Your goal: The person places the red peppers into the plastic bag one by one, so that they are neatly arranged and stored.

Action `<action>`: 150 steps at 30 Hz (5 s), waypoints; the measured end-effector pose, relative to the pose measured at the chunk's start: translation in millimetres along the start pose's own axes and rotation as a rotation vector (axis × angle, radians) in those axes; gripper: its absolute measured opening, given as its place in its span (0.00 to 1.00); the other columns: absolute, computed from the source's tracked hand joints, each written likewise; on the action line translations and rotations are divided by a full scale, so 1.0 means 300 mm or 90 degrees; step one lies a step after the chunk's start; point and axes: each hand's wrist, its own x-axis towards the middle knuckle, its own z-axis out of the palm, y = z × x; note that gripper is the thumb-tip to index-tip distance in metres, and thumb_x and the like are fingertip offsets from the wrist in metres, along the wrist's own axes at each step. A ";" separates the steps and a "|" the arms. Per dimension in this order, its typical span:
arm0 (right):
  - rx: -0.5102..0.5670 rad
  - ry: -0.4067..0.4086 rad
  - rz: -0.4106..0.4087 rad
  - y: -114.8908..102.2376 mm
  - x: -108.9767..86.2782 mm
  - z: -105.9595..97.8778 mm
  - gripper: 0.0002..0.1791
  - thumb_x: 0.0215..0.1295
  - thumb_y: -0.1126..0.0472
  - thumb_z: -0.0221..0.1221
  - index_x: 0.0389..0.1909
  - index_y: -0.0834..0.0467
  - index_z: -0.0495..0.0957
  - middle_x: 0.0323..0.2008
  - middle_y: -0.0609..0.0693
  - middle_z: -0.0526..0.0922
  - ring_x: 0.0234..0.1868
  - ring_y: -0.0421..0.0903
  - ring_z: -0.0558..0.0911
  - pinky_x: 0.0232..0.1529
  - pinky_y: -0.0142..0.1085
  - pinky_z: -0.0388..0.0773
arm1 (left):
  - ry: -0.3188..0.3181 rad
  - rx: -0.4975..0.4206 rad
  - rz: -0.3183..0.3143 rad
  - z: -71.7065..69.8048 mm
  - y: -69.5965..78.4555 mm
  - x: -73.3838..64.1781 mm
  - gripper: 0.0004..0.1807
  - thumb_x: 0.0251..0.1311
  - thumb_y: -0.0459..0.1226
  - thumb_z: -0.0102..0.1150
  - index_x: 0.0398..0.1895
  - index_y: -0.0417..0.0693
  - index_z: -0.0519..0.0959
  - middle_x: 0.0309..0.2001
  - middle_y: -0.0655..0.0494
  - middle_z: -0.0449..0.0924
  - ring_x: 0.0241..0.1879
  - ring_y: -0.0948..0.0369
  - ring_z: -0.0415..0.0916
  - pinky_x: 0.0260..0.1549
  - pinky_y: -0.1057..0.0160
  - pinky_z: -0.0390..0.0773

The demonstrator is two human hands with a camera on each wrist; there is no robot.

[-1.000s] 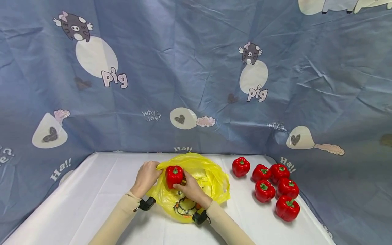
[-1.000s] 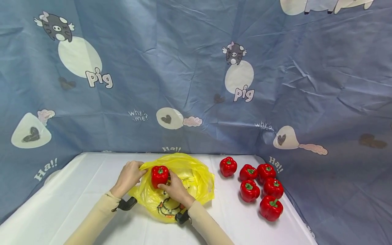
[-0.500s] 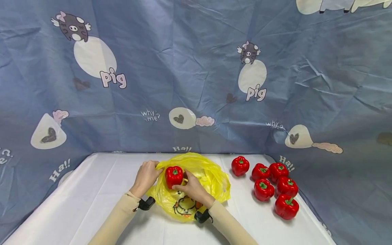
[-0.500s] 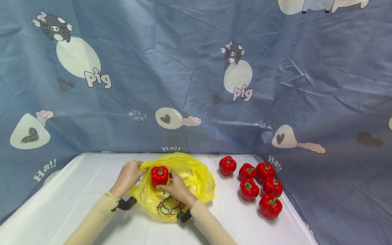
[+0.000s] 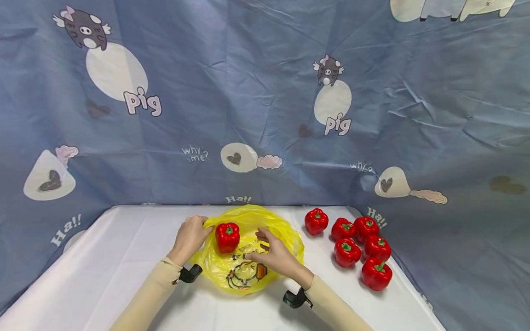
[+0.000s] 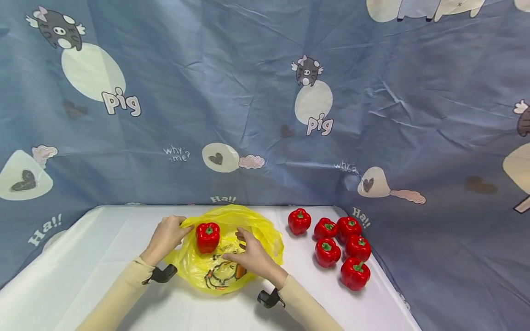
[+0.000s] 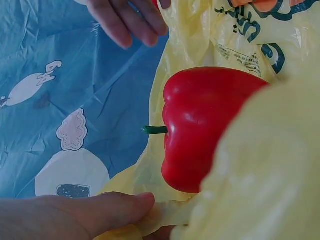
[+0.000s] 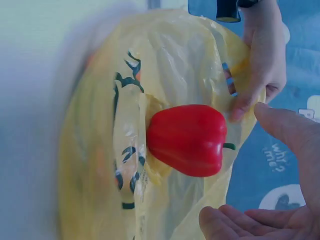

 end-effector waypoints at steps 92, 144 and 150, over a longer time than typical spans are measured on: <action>-0.070 0.317 0.300 0.370 -0.331 -0.458 0.44 0.58 0.62 0.61 0.70 0.71 0.48 0.66 0.70 0.57 0.66 0.67 0.62 0.65 0.60 0.61 | -0.016 0.007 -0.011 0.018 -0.004 -0.006 0.07 0.56 0.35 0.67 0.28 0.38 0.83 0.14 0.57 0.67 0.14 0.63 0.60 0.16 0.66 0.60; 0.082 0.322 0.127 0.111 -0.209 -0.268 0.40 0.50 0.53 0.73 0.64 0.59 0.68 0.60 0.59 0.75 0.60 0.55 0.76 0.59 0.46 0.72 | -0.017 0.015 -0.025 0.017 0.001 -0.013 0.08 0.56 0.34 0.65 0.33 0.35 0.84 0.18 0.53 0.75 0.15 0.63 0.61 0.16 0.67 0.60; 0.111 0.287 0.095 0.111 -0.127 -0.174 0.39 0.52 0.57 0.72 0.63 0.63 0.67 0.59 0.61 0.75 0.60 0.58 0.75 0.58 0.47 0.73 | -0.017 0.019 -0.031 0.023 -0.003 -0.016 0.10 0.56 0.35 0.66 0.35 0.35 0.85 0.20 0.52 0.77 0.14 0.63 0.61 0.16 0.67 0.60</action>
